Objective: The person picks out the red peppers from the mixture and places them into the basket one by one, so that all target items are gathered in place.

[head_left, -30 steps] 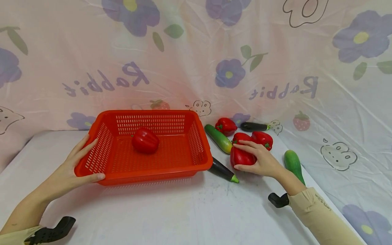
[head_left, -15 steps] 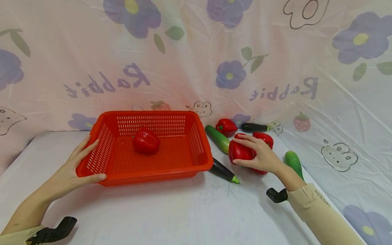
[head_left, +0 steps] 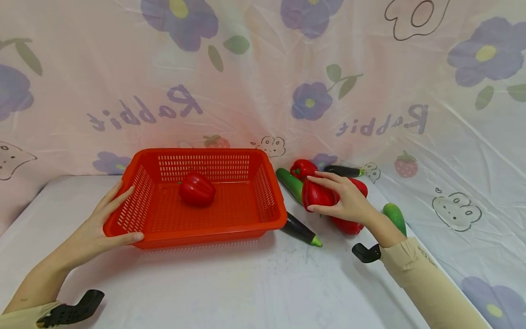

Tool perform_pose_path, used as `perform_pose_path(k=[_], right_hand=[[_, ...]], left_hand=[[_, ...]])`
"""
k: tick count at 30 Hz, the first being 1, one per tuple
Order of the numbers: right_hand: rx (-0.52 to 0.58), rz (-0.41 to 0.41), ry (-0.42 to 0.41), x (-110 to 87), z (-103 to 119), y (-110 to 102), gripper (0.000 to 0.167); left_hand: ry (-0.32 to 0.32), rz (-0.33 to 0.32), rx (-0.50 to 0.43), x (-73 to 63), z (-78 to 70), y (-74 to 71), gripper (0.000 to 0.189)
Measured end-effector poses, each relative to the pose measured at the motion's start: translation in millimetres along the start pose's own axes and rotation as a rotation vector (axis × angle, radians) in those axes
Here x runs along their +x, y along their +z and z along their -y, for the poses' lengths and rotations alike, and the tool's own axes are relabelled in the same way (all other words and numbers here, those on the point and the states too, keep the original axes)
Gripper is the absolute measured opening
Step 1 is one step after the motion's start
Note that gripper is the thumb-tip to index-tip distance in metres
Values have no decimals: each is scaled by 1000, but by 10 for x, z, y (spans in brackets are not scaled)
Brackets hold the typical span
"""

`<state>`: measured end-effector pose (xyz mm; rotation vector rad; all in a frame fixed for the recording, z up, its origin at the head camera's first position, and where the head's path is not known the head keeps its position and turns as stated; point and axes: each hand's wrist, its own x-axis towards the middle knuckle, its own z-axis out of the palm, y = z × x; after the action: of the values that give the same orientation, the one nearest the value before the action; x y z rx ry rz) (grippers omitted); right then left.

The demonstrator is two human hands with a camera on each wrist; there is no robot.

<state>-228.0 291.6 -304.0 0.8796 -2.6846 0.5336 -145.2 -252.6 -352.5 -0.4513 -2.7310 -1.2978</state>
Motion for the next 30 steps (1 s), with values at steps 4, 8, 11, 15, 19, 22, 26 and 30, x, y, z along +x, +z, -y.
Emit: perform_pose_path(k=[4,8,11,15,19,22,26,30], right_hand=[[14,11,9,72,46,-22,70],[21,13,10,140,86,-37,72],[26,-3,6,189,118,-46,72],[34,-17,5,242,163,-57,71],[51,-22,-4,294,203,-65,71],[63,-35,-14,335,234,-75,71],[82,-45,-36,386,268,-76,71],[84,-59,-67,447,287,-74,71]], left_hand=[[-6,2,-5,1,-2,-8,102],[-19,10,-1,-1,-2,-16,102],[-11,8,-5,-6,-3,-13,101],[3,3,-15,-14,-7,-7,101],[3,-2,-19,-23,-14,3,101],[7,-5,-25,-21,-16,16,101],[11,-9,-24,-20,-14,18,101],[18,-9,-24,-24,-11,15,101]])
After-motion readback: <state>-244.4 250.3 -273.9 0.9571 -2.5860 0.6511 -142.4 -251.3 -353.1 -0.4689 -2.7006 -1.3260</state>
